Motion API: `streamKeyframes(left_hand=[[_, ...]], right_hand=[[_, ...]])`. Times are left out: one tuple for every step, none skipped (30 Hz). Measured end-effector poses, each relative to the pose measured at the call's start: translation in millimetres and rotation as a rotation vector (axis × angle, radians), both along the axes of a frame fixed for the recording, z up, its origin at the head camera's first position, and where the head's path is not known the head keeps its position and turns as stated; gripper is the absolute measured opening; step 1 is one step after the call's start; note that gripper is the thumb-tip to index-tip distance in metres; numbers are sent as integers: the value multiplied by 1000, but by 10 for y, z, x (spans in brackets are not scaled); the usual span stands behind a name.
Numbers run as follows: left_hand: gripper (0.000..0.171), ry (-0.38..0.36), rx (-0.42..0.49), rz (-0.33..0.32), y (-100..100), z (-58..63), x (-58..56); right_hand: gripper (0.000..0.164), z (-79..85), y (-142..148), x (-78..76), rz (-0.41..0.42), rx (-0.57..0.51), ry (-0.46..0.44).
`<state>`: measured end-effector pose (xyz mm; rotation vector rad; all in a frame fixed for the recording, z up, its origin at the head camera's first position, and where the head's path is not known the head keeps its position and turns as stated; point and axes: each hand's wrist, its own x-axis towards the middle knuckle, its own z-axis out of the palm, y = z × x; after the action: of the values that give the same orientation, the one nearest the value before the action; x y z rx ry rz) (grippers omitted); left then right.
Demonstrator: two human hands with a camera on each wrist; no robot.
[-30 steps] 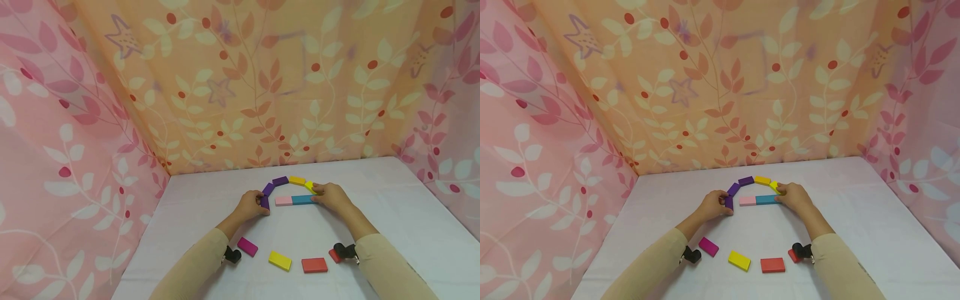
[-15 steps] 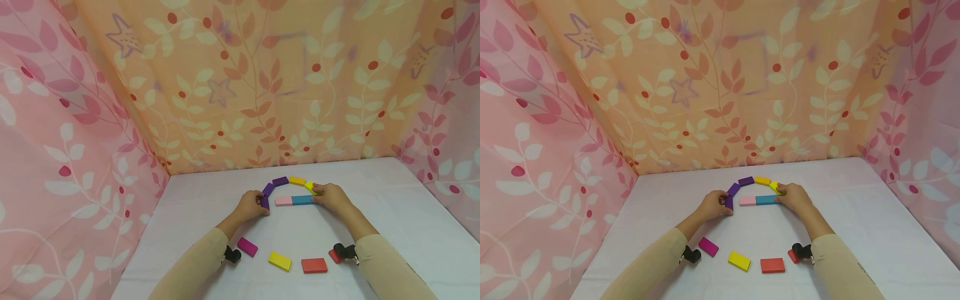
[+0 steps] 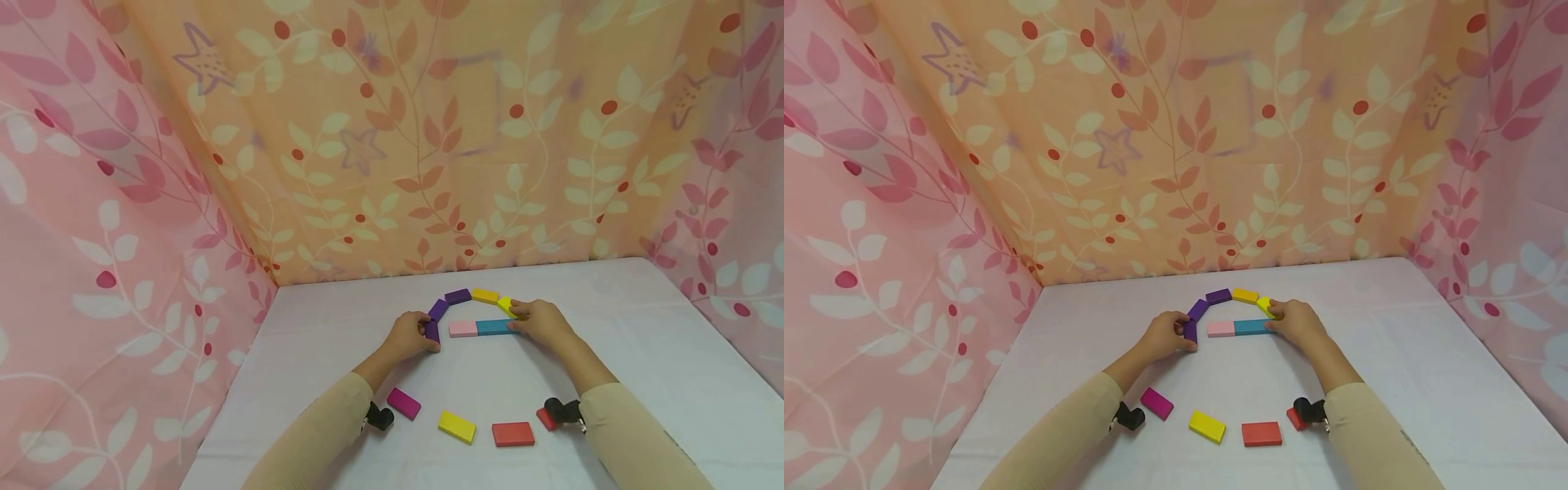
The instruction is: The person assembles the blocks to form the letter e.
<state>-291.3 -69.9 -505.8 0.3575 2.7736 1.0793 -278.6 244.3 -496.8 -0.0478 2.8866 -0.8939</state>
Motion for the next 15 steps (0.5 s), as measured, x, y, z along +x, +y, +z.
streamKeyframes(left_hand=[[69, 1, -2, 0, 0, -1, 1], [69, 0, -3, 1, 1, -3, 2], [69, 1, -4, 2, 1, -4, 4], [69, 1, -5, 3, 2, -4, 6], [69, 1, -6, 5, 3, -4, 8], [69, 1, -6, 7, 4, -3, 10], [69, 2, -5, 8, 5, -4, 12], [69, 2, -3, 10, 7, -5, 13], [69, 1, -2, 12, 8, -8, 13], [69, 2, 0, 13, 10, -11, 11], [69, 3, 1, 13, 11, -14, 9], [69, 1, 1, 14, 11, -18, 7], [69, 1, -1, 14, 11, -22, 4], [69, 2, -2, 13, 11, -26, 1], [69, 4, -3, 13, 11, -29, -4]], right_hand=[[54, -1, -1, 0, 0, 1, 0], [55, 0, 0, 1, -1, 2, -1], [55, 0, 0, 2, 0, 3, -2], [55, -1, 2, 1, 0, 4, -1], [55, -2, 3, 1, 0, 5, -1], [56, -2, 3, 1, 0, 5, -2], [56, -5, 4, -2, -2, 5, -2], [56, -6, 6, -3, -2, 6, -1], [56, -9, 6, -6, -3, 6, -1], [56, -12, 6, -8, -4, 6, 0], [56, -14, 5, -10, -4, 6, 0], [55, -16, 4, -10, -4, 5, 1], [55, -19, 5, -12, -4, 6, 3], [55, -19, 5, -11, -3, 7, 4], [54, -21, 4, -11, -3, 7, 3]])
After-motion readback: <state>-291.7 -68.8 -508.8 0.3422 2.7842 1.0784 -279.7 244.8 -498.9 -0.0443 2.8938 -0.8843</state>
